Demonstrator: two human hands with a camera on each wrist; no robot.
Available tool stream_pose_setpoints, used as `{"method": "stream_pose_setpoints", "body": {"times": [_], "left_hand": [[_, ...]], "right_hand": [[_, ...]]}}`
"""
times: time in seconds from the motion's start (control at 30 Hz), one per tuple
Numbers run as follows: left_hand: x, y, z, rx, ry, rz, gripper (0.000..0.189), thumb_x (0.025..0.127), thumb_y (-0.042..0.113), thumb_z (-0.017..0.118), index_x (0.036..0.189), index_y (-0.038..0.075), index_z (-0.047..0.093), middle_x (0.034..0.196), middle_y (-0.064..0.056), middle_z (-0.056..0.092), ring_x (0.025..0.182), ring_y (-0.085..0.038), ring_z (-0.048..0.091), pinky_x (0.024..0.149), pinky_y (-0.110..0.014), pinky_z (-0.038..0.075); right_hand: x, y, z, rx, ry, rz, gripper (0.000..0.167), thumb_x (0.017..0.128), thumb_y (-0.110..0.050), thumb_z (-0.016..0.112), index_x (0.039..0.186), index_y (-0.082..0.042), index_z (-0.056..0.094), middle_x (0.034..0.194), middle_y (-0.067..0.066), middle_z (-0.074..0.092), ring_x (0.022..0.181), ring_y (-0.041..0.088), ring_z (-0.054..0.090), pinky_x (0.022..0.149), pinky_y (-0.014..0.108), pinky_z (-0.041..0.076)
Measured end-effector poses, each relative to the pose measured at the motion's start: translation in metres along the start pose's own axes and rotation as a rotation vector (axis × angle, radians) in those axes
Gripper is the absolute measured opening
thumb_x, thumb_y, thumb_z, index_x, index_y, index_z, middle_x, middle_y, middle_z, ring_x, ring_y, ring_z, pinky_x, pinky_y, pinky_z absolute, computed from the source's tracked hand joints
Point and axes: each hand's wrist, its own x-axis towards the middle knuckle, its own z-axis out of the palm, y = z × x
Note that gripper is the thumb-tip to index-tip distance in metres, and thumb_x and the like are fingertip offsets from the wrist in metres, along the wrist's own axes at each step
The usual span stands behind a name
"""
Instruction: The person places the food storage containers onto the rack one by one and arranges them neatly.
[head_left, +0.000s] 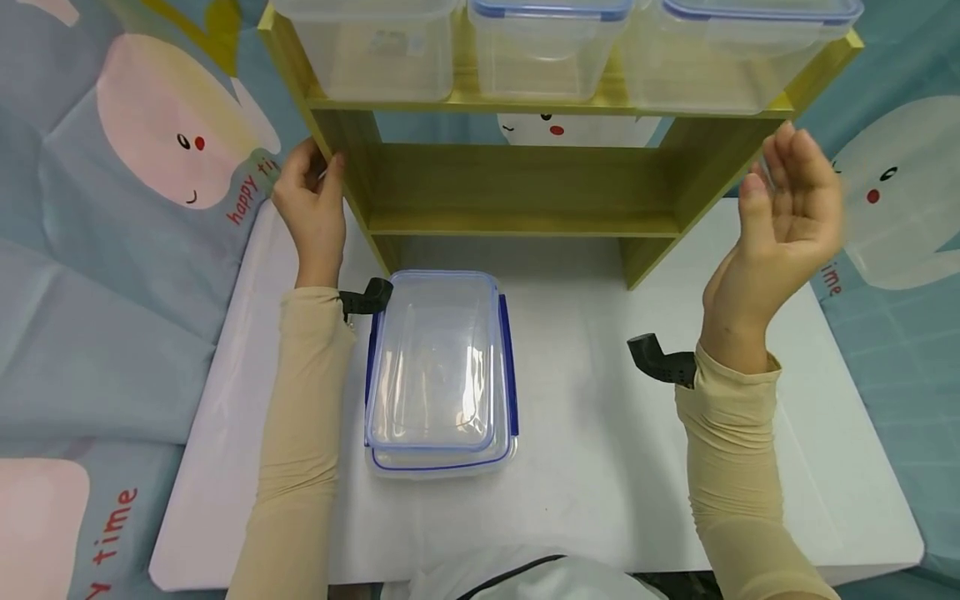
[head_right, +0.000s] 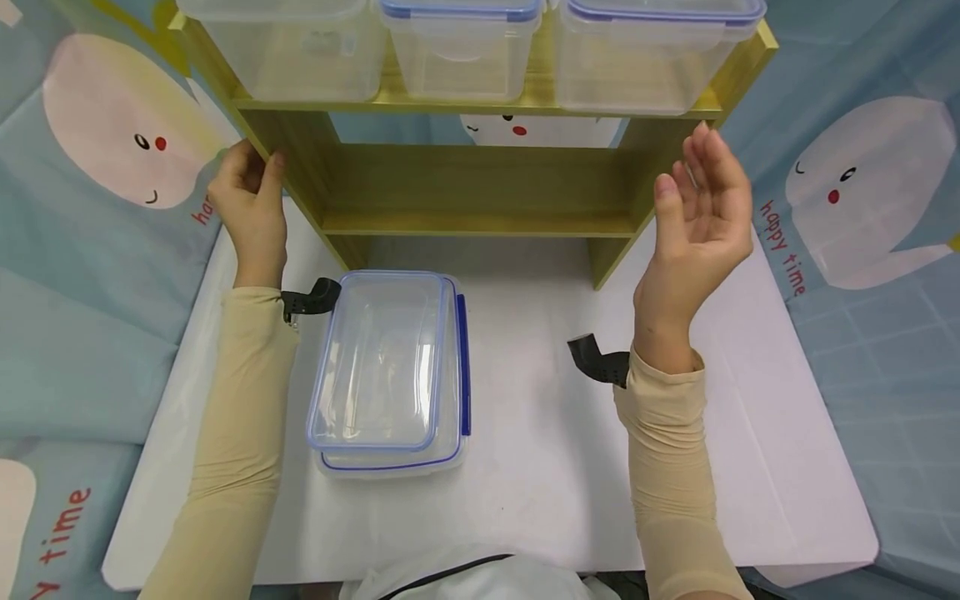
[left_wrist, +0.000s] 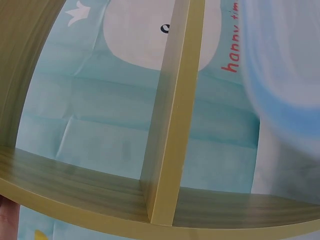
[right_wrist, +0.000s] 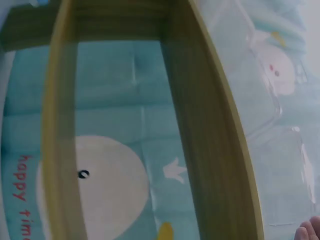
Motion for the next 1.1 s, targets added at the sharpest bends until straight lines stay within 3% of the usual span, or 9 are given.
{"method": "stream_pose_setpoints", "body": {"times": [0.27,0.43,0.57,0.87,1.1], "left_hand": [[0.001,0.000,0.002,-0.025,0.007,-0.044,0.020,0.087,0.003,0.066,0.106,-0.004,0.068,0.101,-0.015,0.066,0.095,-0.017,0.063,0.088,-0.027,0.050],[0.001,0.002,0.002,0.010,-0.003,0.010,0.020,0.088,0.003,0.065,0.106,-0.005,0.068,0.100,-0.015,0.067,0.094,-0.017,0.063,0.086,-0.027,0.051],[0.001,0.005,0.000,0.011,0.009,-0.019,0.020,0.087,0.004,0.065,0.106,-0.003,0.068,0.101,-0.015,0.067,0.095,-0.016,0.064,0.087,-0.026,0.050],[0.002,0.005,0.001,-0.012,0.017,-0.062,0.019,0.087,0.003,0.066,0.106,-0.001,0.069,0.101,-0.014,0.067,0.096,-0.016,0.064,0.088,-0.026,0.050],[0.003,0.004,0.004,-0.016,0.023,-0.079,0.018,0.086,0.003,0.066,0.104,0.000,0.069,0.099,-0.013,0.067,0.092,-0.015,0.064,0.085,-0.025,0.051]], "right_hand": [[-0.036,-0.004,-0.016,-0.065,-0.061,0.062,0.032,0.075,0.017,0.060,0.106,0.010,0.063,0.110,0.022,0.062,0.108,0.035,0.055,0.096,0.040,0.044],[-0.059,-0.003,-0.023,-0.086,-0.101,0.109,0.032,0.076,0.016,0.060,0.108,0.010,0.063,0.111,0.023,0.062,0.109,0.035,0.055,0.096,0.039,0.045],[-0.077,-0.003,-0.025,-0.098,-0.132,0.137,0.033,0.078,0.015,0.059,0.110,0.010,0.062,0.113,0.022,0.062,0.110,0.034,0.055,0.096,0.039,0.044],[-0.120,-0.005,-0.031,-0.165,-0.325,0.210,0.034,0.083,0.013,0.057,0.117,0.010,0.058,0.119,0.020,0.059,0.116,0.033,0.053,0.099,0.040,0.042],[-0.145,-0.005,-0.036,-0.190,-0.429,0.282,0.034,0.087,0.008,0.057,0.120,0.014,0.054,0.123,0.020,0.057,0.119,0.033,0.050,0.101,0.041,0.040]]}}
